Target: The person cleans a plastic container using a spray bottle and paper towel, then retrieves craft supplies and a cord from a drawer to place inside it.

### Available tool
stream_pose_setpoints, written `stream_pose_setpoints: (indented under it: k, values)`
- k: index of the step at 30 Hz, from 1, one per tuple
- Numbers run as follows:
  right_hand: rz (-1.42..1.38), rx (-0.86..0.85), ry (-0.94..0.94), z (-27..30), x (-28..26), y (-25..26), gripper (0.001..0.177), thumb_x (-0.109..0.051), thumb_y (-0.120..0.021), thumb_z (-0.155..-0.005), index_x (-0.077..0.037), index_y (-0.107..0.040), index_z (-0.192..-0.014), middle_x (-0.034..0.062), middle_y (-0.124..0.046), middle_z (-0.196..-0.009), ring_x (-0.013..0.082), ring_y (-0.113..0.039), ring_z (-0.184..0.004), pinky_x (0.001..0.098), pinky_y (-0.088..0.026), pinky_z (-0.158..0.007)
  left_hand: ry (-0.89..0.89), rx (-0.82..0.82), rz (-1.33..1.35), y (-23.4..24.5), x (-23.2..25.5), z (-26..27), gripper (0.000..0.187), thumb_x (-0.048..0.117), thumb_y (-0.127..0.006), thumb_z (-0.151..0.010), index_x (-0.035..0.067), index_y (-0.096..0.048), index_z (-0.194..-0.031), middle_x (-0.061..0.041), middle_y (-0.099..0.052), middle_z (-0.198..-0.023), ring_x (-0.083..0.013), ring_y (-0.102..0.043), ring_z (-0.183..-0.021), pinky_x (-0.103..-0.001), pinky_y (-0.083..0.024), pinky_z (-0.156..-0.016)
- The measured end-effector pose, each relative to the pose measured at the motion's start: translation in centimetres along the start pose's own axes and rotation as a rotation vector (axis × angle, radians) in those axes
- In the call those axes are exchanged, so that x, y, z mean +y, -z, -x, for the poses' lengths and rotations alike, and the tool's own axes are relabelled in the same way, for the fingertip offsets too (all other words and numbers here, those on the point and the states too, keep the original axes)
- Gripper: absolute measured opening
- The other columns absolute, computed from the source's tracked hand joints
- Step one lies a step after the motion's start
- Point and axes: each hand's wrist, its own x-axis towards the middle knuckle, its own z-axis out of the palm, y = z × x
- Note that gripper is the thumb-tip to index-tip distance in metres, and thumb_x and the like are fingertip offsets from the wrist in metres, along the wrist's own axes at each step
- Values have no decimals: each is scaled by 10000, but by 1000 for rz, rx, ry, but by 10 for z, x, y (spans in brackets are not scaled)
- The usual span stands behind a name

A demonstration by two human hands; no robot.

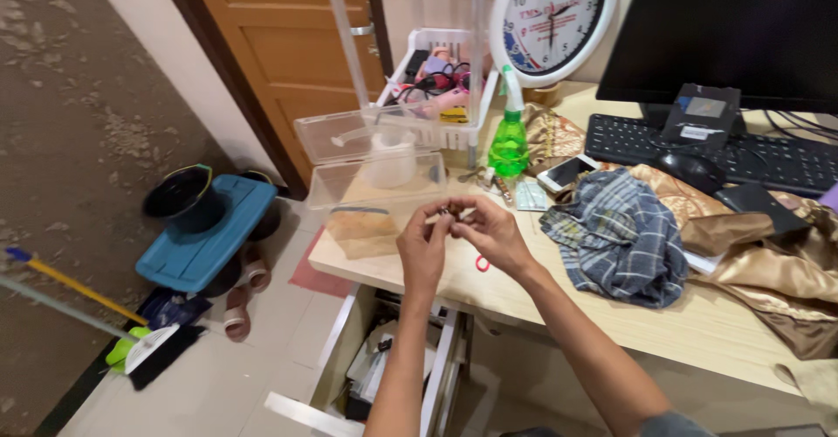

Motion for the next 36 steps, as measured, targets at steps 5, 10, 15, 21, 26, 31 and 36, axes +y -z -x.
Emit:
stream_pose_setpoints:
  k: [5,10,15,21,26,31,36]
  values:
    - [201,28,36,-47,-36,-35,303,-37,-745,-888,5,-691,-1184,69,-771,-983,121,-732,-842,271,-615,-752,-66,82,-158,42,48,-23,298,89,-671,-952,30,-689,-1244,-90,-782,-993,-138,-730,-814,-283,-587,-714]
    - [410,91,202,-100,-39,-66,227,-97,-798,-825,-46,-749,-1040,93,-787,-949,185,-755,-810,333,-599,-739,-306,220,-588,93,54,-32,239,53,-588,-995,49,-708,-1202,-100,-737,-1165,-265,-650,-1135,-402,-511,-970]
    - [753,-25,120,-146,6,-91,149,-163,-829,-741,-94,-796,-869,124,-769,-825,274,-743,-761,407,-577,-709,-379,230,-919,128,19,-36,364,-7,-582,-909,85,-674,-1249,-90,-638,-1337,-305,-467,-1374,-536,-293,-1168]
    - [784,-172,28,-170,62,-117,121,-186,-791,-765,-100,-796,-850,132,-752,-811,300,-762,-745,400,-590,-722,-381,174,-978,139,-11,-31,450,-8,-583,-911,106,-611,-1346,-108,-557,-1440,-335,-390,-1454,-618,-190,-1197]
    - [758,13,126,-146,22,-128,113,-123,-759,-799,-99,-802,-900,116,-766,-847,306,-732,-807,420,-559,-711,-402,145,-909,135,3,-26,480,-11,-586,-913,91,-581,-1382,-122,-521,-1482,-363,-358,-1475,-653,-141,-1210]
    - [551,222,359,-96,-45,-106,119,-36,-685,-887,-60,-739,-990,108,-746,-889,270,-732,-787,359,-568,-689,-474,129,-733,105,31,-13,471,-98,-553,-906,64,-611,-1345,-155,-478,-1515,-394,-455,-1431,-532,-395,-1072]
    - [533,348,-9,-38,-45,-56,91,-97,-727,-924,-17,-702,-957,130,-731,-816,251,-736,-713,357,-551,-647,-489,-14,-537,55,8,-8,288,-56,-596,-981,37,-669,-1243,-147,-588,-1359,-327,-651,-1194,-400,-545,-949]
